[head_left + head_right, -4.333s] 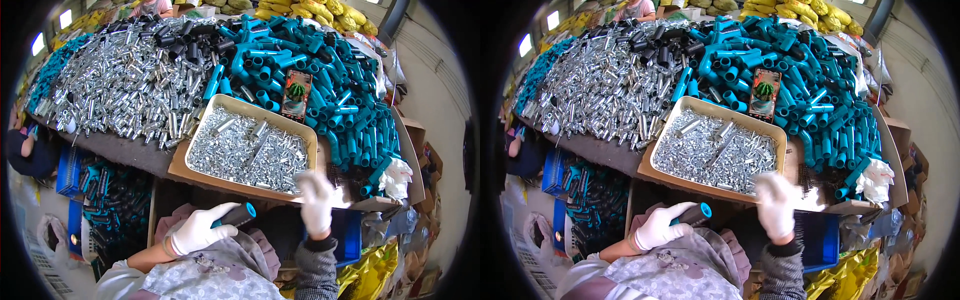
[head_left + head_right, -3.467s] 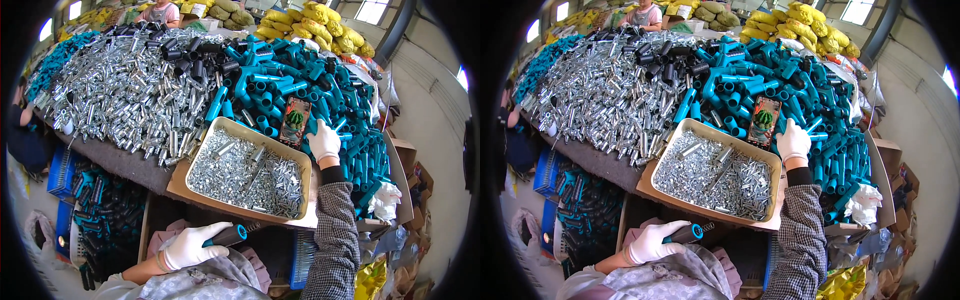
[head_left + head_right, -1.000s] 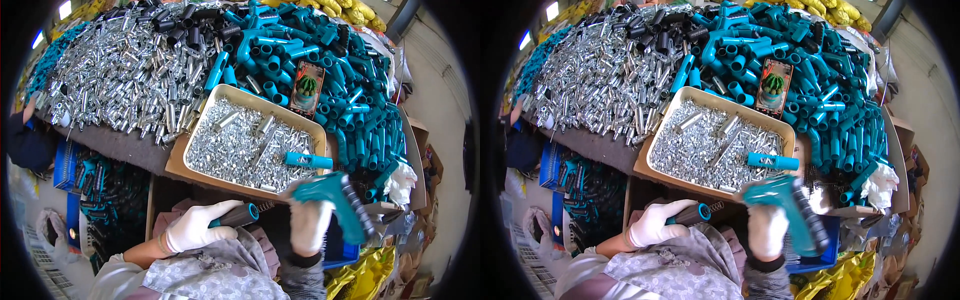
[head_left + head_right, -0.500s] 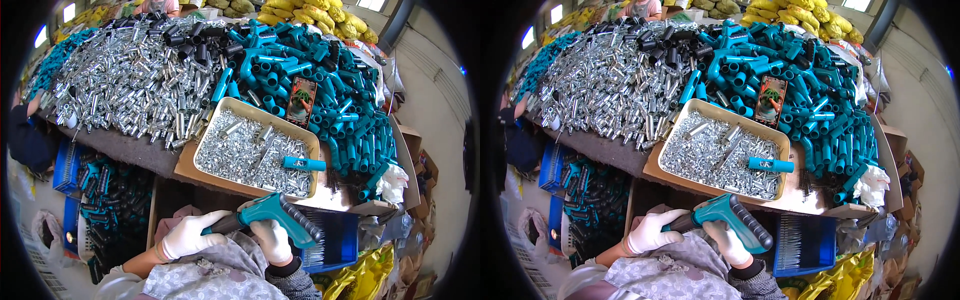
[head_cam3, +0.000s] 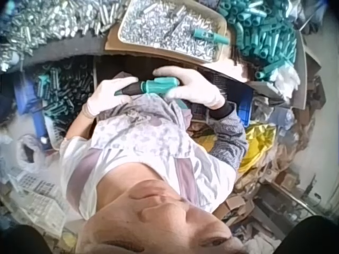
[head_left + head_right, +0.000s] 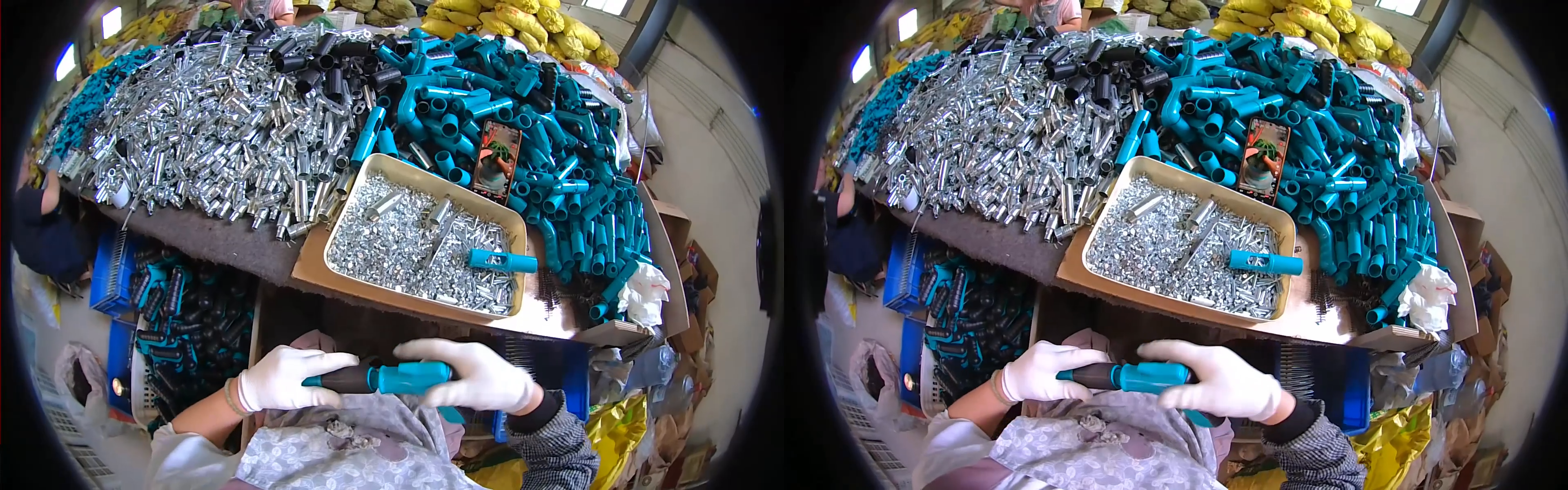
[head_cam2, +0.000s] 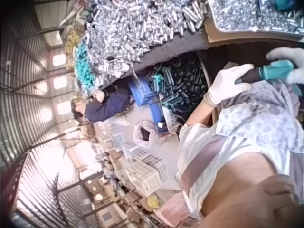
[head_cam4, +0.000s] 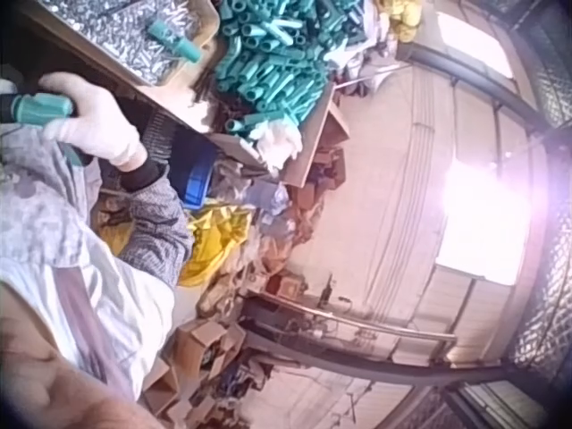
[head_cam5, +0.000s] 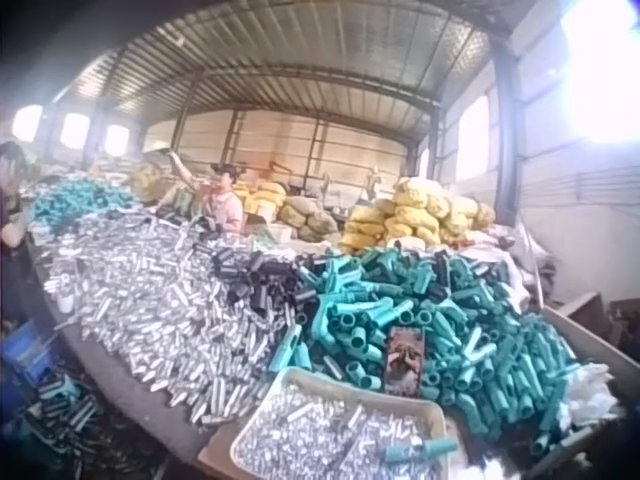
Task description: Assembling metal tubes and plastic joints into hardware components at a manufacturing workbench.
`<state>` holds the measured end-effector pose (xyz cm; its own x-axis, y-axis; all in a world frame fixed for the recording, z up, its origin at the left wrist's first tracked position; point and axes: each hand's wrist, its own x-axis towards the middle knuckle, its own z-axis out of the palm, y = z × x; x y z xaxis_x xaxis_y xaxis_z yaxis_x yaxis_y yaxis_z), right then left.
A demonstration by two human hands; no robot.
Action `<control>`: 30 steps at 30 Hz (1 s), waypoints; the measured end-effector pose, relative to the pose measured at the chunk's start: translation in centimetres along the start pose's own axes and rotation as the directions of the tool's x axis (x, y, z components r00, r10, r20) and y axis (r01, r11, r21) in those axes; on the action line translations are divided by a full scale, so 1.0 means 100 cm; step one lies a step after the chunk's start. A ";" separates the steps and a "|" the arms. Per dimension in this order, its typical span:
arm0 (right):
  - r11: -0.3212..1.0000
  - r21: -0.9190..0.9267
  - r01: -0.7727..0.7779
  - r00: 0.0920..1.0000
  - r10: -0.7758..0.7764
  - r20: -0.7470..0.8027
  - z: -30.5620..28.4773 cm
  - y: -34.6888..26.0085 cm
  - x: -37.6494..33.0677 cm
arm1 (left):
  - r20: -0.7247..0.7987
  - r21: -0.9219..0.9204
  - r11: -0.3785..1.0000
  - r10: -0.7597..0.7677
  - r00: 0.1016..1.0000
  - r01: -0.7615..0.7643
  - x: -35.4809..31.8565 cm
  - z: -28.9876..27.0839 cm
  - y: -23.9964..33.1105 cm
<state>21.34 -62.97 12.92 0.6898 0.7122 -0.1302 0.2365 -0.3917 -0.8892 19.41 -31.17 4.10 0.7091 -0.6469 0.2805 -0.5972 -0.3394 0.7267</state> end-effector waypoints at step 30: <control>0.562 0.774 -0.293 0.947 0.283 0.153 0.041 0.040 -0.004 | 0.221 0.661 0.701 0.162 0.962 -0.270 0.028 -0.028 0.037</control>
<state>19.24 -62.45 7.61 0.6154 0.6525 -0.4422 -0.5985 0.0218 -0.8008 20.20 -32.29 9.37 0.5026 -0.8279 0.2488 -0.8572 -0.5146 0.0192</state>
